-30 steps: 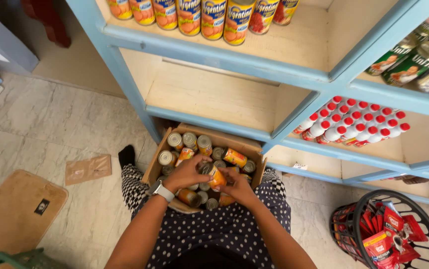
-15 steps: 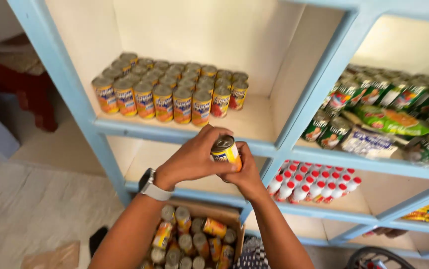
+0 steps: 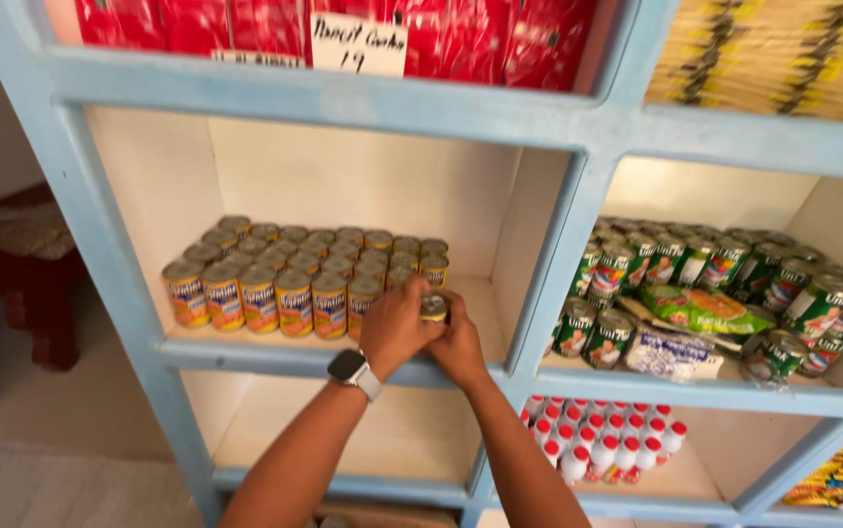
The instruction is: Organizing and stocking canned goods from a cardboard box onto a store shelf.
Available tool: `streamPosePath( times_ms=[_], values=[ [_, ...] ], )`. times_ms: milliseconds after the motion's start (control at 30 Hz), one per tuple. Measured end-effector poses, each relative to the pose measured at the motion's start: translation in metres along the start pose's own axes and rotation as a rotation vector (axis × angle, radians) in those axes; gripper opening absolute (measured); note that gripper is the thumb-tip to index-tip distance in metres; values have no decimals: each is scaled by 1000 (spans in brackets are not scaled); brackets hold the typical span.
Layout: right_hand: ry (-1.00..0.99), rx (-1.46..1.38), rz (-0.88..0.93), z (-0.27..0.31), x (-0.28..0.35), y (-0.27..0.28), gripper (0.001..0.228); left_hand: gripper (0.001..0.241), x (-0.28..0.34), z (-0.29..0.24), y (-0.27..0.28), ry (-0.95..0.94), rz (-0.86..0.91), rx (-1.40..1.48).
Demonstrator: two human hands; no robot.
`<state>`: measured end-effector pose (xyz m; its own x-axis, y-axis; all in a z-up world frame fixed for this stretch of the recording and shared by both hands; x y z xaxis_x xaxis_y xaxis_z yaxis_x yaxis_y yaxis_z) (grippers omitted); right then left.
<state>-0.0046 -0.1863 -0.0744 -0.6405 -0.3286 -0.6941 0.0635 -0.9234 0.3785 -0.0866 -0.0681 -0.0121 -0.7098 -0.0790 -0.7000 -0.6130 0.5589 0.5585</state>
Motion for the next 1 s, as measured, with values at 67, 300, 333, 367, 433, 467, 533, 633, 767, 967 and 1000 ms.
streamPosePath(
  times_ms=[67,300,333,367,433,467,533,633,767,967,1000],
  values=[
    [-309,-80,19,-2,-2,3,74,52,-2,5,-9,-14,-71,-11],
    [-396,115,77,1,-8,-1,79,44,-6,16,-8,97,188,-25],
    [-334,125,34,-14,-8,-6,72,40,-5,15,-7,-12,102,-38],
    [-272,135,-10,-28,-8,-12,65,36,-3,14,-5,-122,16,-52],
    [-300,-34,76,-18,-8,-1,73,30,-1,9,-4,-190,20,-147],
    [-323,-199,163,-13,-8,4,81,25,0,6,-4,-258,19,-239],
    [-336,-154,166,-22,-9,1,77,23,-1,6,-4,-272,30,-304],
    [-373,-41,150,-21,-13,-4,72,20,-7,14,-8,-274,51,-367],
    [-360,185,89,-40,-24,-11,70,14,-20,24,-15,-286,90,-407],
    [-424,318,108,-52,-41,-12,72,11,-45,40,-35,-269,186,-543],
    [-426,317,113,-49,-43,-13,72,11,-49,42,-38,-264,189,-542]
  ],
)
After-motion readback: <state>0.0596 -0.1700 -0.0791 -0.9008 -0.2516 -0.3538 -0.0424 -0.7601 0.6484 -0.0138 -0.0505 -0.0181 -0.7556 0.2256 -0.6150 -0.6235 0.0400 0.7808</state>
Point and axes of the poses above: each hand's wrist, its own x-axis away from the middle knuckle, its own y-axis out of the back of the hand, z = x × y, the point moved 1 cm from there along -x, towards the middle knuckle, and after that the axes turned 4 degrees about x, right-handed, at the moved point
